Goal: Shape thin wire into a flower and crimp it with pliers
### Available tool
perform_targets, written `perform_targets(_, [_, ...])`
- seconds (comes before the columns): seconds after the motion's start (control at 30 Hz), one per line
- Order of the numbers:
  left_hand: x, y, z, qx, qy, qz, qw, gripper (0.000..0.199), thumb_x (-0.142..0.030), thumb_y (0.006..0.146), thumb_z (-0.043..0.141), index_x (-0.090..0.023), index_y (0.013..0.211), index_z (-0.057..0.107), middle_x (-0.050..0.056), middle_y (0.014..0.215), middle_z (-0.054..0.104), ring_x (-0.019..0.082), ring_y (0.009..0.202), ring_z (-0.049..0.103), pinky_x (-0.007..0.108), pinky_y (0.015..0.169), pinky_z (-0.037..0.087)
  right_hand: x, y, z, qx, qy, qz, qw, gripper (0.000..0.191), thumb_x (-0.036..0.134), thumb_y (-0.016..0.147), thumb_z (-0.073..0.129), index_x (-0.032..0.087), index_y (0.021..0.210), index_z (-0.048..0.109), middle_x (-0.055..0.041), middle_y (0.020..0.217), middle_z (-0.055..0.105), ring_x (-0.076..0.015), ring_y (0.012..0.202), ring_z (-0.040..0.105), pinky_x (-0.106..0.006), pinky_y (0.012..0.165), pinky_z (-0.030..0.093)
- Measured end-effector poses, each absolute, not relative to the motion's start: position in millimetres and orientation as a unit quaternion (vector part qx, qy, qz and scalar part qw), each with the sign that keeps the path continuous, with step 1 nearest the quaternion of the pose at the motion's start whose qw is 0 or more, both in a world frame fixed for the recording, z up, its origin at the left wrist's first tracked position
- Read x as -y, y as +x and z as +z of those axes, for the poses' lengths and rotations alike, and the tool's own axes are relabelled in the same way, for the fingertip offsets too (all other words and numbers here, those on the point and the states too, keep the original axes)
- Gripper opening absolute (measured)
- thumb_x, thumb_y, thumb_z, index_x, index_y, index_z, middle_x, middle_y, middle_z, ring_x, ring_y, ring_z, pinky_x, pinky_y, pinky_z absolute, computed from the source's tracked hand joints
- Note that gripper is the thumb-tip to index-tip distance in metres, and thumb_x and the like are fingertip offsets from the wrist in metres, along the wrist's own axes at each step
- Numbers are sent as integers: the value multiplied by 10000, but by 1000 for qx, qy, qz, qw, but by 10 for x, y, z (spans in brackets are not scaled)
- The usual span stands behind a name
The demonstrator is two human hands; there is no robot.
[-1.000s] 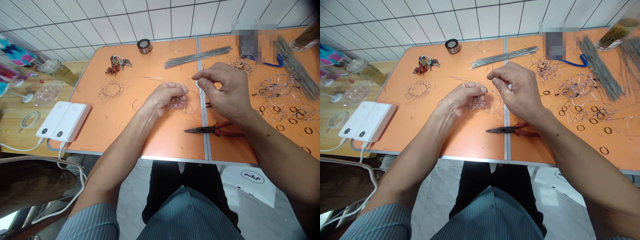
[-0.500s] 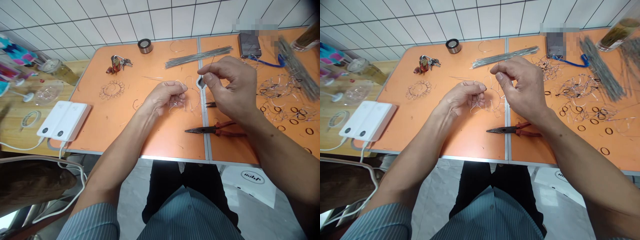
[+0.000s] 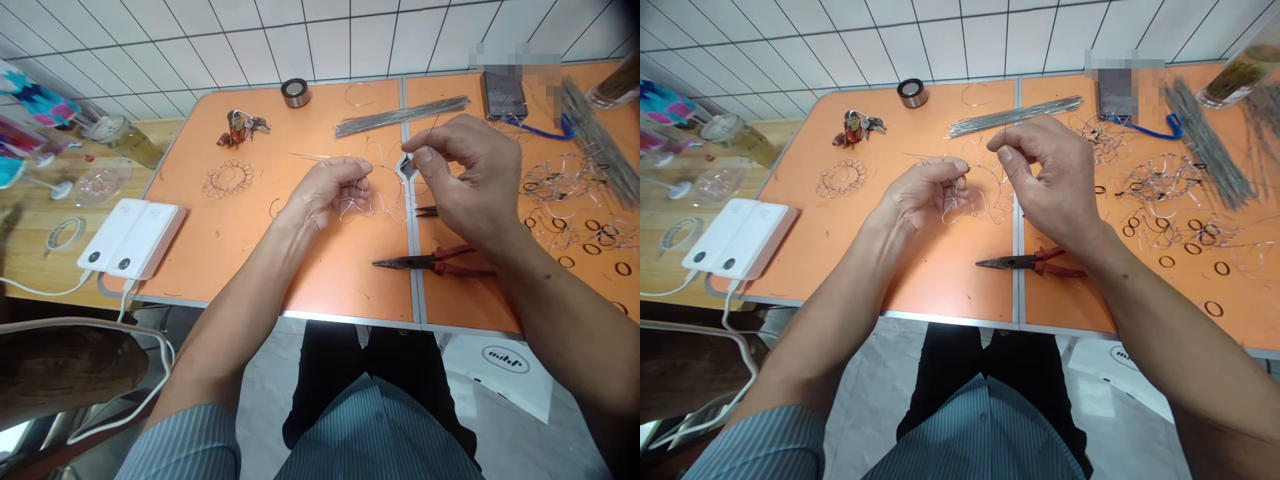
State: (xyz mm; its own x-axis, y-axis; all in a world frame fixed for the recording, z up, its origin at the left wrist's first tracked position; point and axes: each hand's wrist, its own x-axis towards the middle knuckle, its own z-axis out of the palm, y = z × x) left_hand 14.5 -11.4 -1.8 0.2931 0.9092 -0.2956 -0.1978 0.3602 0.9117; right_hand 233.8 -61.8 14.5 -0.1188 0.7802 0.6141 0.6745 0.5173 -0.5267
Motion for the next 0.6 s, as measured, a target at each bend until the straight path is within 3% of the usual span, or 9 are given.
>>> perform_targets(0.2, [114,140,-31,-438,426,380,694,289,-321,888,948,-196,890,688,-11,726,740,110,622,701,237,673,598,623,2364,198,737,-479,57,473,239,212,1087,621,353,1040,809,-71,1069,863,-324,1074,797,-513,944,645])
perform_targets(0.43, [141,161,-15,-423,420,391,701,188,-269,924,881,-184,881,718,-1,723,724,116,623,687,253,674,601,595,2377,159,756,-469,23,457,211,266,1073,684,349,1117,873,-44,1007,884,-314,924,807,-532,887,656])
perform_targets(0.6, [153,177,3,-426,418,392,701,201,-263,915,880,-190,839,708,-1,694,711,117,600,659,267,669,596,565,2374,97,748,-472,47,465,224,258,1042,711,363,1150,877,-7,1109,910,-301,950,857,-518,884,694])
